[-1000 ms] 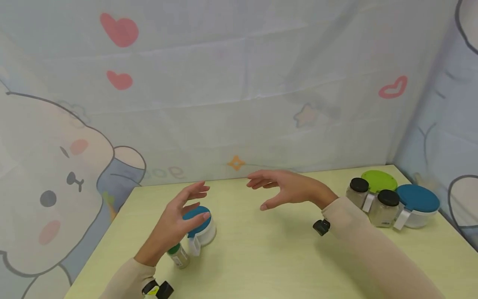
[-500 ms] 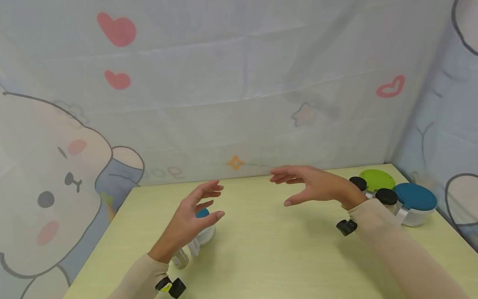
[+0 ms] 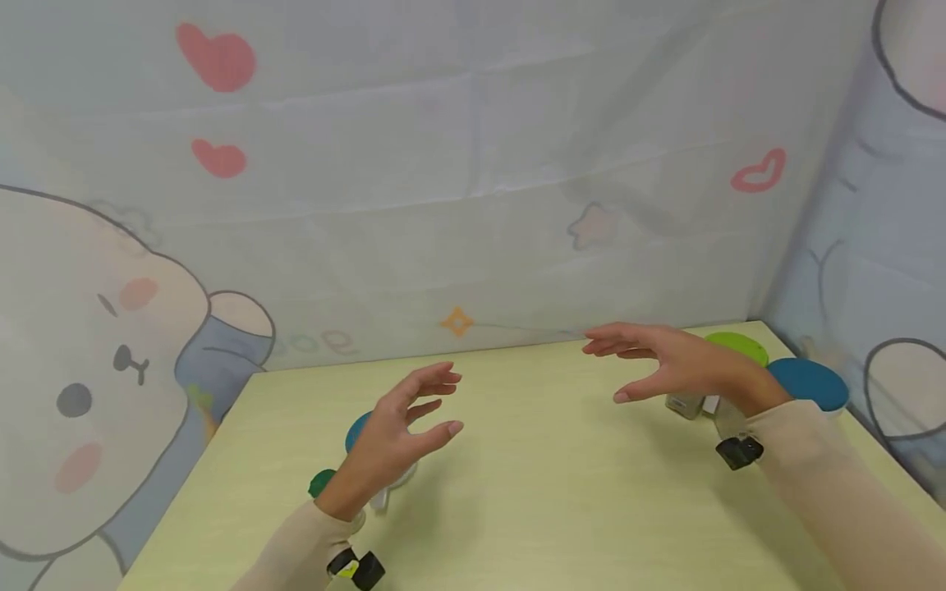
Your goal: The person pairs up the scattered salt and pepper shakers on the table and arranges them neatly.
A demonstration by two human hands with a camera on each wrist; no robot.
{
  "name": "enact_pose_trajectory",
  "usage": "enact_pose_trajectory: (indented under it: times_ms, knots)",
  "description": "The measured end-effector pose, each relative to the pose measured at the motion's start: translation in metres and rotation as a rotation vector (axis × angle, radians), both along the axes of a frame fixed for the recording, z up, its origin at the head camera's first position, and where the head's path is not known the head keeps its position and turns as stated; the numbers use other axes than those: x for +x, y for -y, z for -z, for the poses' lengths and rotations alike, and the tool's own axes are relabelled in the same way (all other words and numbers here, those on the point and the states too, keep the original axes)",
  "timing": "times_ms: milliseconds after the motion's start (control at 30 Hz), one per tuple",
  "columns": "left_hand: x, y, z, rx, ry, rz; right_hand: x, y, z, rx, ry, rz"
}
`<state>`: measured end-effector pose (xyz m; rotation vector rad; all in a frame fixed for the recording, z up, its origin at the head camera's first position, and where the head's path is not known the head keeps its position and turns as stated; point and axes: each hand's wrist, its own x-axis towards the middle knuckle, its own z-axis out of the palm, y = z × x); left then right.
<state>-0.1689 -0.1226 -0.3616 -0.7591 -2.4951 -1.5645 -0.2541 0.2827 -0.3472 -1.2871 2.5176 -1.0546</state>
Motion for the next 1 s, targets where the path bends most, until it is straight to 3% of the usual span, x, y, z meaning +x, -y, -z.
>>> enact_pose_trajectory:
  times_ms: [533,1000]
  knots:
    - [-0.009,-0.029,0.017,0.006,0.004,0.072,0.003,-0.051,0.004,0.042,-0.006,0.154]
    - [-0.019,-0.059,0.037,0.014,0.012,0.121,0.005,-0.081,0.003,0.023,0.014,0.203]
